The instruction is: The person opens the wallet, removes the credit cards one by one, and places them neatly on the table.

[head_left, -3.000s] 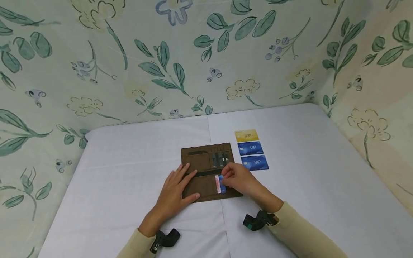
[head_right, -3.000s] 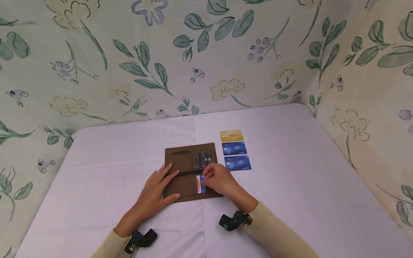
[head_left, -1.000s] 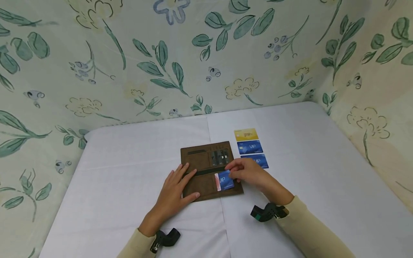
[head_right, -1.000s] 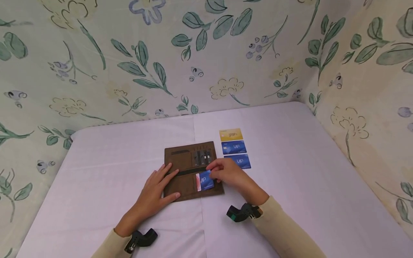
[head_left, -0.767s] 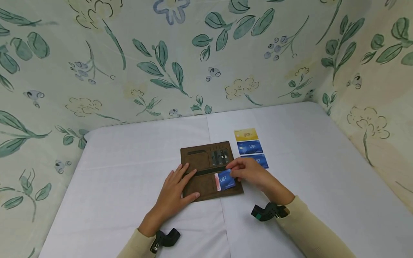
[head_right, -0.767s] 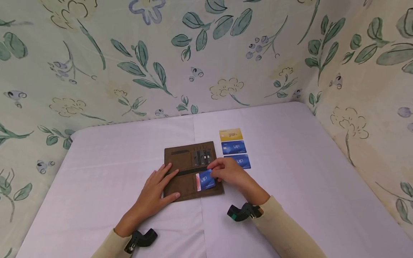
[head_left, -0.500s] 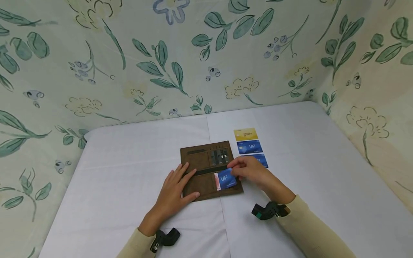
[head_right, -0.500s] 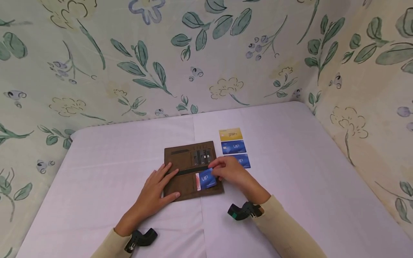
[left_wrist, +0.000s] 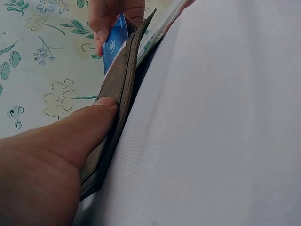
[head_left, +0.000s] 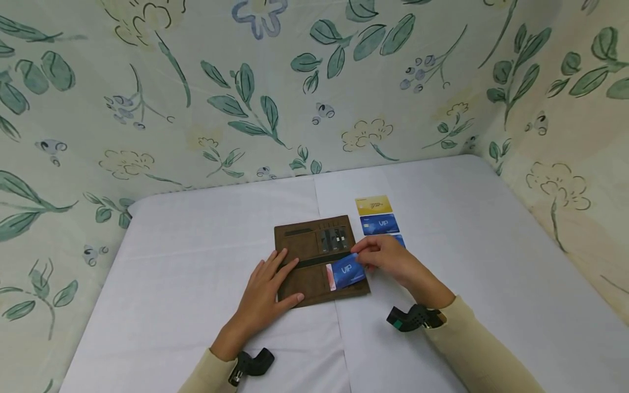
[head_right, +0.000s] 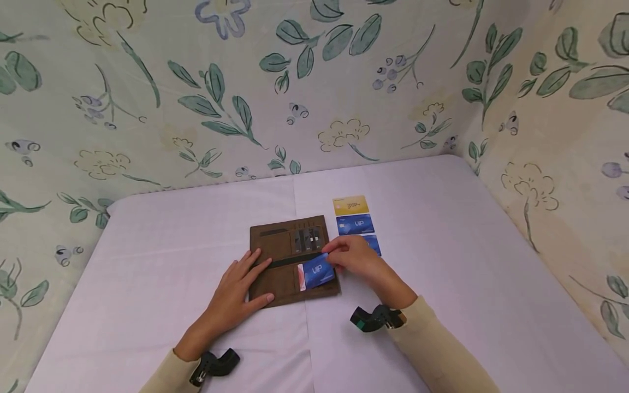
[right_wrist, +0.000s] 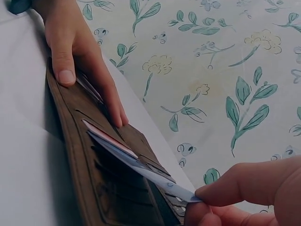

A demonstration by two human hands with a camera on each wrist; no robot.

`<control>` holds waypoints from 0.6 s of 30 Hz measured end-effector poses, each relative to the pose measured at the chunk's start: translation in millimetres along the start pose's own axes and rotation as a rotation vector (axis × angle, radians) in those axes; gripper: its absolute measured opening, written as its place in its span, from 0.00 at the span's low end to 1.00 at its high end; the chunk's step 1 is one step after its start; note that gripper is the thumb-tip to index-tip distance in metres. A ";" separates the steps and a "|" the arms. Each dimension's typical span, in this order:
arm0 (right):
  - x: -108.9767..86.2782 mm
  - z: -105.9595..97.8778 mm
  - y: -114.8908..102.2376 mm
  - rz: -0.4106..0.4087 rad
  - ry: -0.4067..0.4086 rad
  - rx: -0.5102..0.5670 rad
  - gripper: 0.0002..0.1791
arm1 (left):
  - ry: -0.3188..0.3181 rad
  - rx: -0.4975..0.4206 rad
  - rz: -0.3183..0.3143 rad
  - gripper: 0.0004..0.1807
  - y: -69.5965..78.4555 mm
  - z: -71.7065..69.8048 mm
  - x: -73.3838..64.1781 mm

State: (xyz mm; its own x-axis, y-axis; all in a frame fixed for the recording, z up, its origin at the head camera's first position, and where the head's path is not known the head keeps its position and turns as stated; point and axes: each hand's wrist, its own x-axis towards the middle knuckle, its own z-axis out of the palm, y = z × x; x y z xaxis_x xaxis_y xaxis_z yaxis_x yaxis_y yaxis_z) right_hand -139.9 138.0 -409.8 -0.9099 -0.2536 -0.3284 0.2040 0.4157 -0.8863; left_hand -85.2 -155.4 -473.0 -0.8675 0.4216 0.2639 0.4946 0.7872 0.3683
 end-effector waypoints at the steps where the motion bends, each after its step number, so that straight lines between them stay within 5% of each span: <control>1: -0.2 -1.0 -0.2 -0.001 0.004 0.002 0.10 | -0.001 -0.004 -0.001 0.39 0.2 -0.2 0.1; 18: -5.8 -30.6 -5.6 0.023 0.093 0.014 0.14 | -0.015 -0.015 -0.006 0.38 2.4 -0.8 0.1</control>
State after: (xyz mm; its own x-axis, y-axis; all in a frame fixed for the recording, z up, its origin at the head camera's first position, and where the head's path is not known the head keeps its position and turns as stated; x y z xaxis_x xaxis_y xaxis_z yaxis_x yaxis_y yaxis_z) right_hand -146.8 163.9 -392.9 -0.9342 -0.1619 -0.3178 0.2299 0.4078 -0.8836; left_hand -84.1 -153.9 -471.4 -0.8710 0.4238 0.2483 0.4902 0.7829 0.3832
